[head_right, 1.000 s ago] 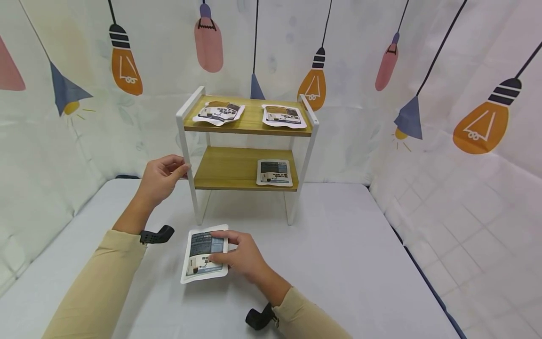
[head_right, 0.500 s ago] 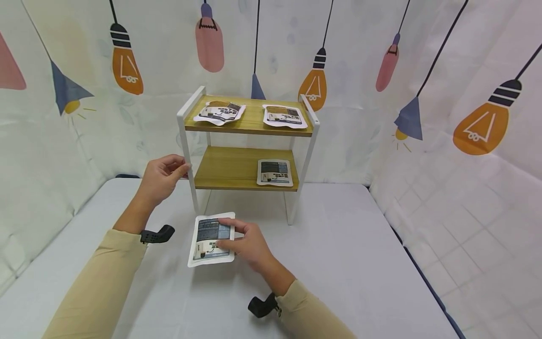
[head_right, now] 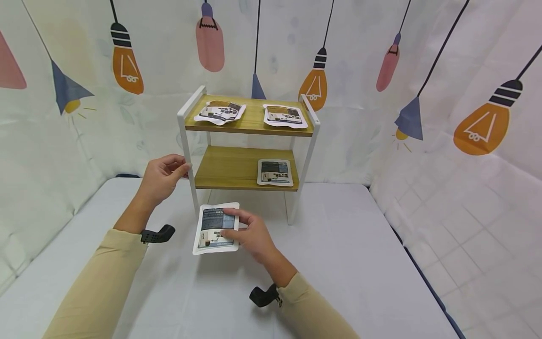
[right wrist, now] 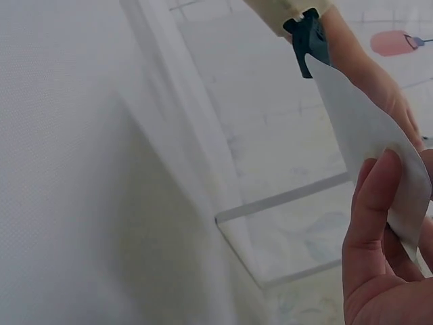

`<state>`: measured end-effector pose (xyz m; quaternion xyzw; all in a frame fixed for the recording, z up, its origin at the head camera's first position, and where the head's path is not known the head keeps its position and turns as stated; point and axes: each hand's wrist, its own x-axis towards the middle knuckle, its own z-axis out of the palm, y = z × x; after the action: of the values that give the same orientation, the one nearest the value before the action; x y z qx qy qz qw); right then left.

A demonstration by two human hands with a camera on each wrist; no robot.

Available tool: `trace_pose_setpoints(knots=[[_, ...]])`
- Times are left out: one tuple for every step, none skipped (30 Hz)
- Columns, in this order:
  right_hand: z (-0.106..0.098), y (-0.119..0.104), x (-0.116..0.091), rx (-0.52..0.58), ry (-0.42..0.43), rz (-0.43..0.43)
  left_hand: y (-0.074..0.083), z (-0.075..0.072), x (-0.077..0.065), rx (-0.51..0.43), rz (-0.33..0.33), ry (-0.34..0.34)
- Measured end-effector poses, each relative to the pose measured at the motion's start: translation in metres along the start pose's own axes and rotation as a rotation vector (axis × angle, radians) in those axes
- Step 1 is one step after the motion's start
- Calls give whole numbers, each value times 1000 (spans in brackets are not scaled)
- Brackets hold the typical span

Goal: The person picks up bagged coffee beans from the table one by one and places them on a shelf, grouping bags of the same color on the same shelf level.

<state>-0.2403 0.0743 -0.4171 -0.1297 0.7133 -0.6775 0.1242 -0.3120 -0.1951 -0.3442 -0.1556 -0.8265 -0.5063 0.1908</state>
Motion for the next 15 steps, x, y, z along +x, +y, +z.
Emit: trace_pose_setpoints(knots=[[0,-1,1,6,0,-1,0,0,0,-4,-2,1],[-1,-2,1,12,-1,-5,0,0,0,-5,1,2],[-1,-3,1,18,-3,-9,0,0,0,-6,2,3],[-2,-4,2,21,-2,-10,-1,0,0,-6,4,3],[-2,-6,2,27,-5,-11,-1,0,0,-7,3,6],[-3,-7,3,32,-8,-12,-1,0,0,-6,2,7],[-3,-8,3,34,-9,-13,-1,0,0,-5,2,7],[-3,-9,4,34,-10,-14,-1,0,0,-1,4,5],[-4,-9,5,39,-11,-16,-1,0,0,-2,-2,6],[-4,-10,6,40,-11,-19,-1,0,0,1,-5,5],[-5,-11,7,44,-12,-24,-1,0,0,-1,-9,6],[-5,-11,7,47,-11,-29,0,0,0,1,-8,3],[-5,-12,8,52,-11,-33,0,0,0,2,-5,1],[-6,-13,9,59,-12,-38,0,0,0,4,-2,-1],[-6,-13,10,67,-14,-44,0,0,0,2,-3,-1]])
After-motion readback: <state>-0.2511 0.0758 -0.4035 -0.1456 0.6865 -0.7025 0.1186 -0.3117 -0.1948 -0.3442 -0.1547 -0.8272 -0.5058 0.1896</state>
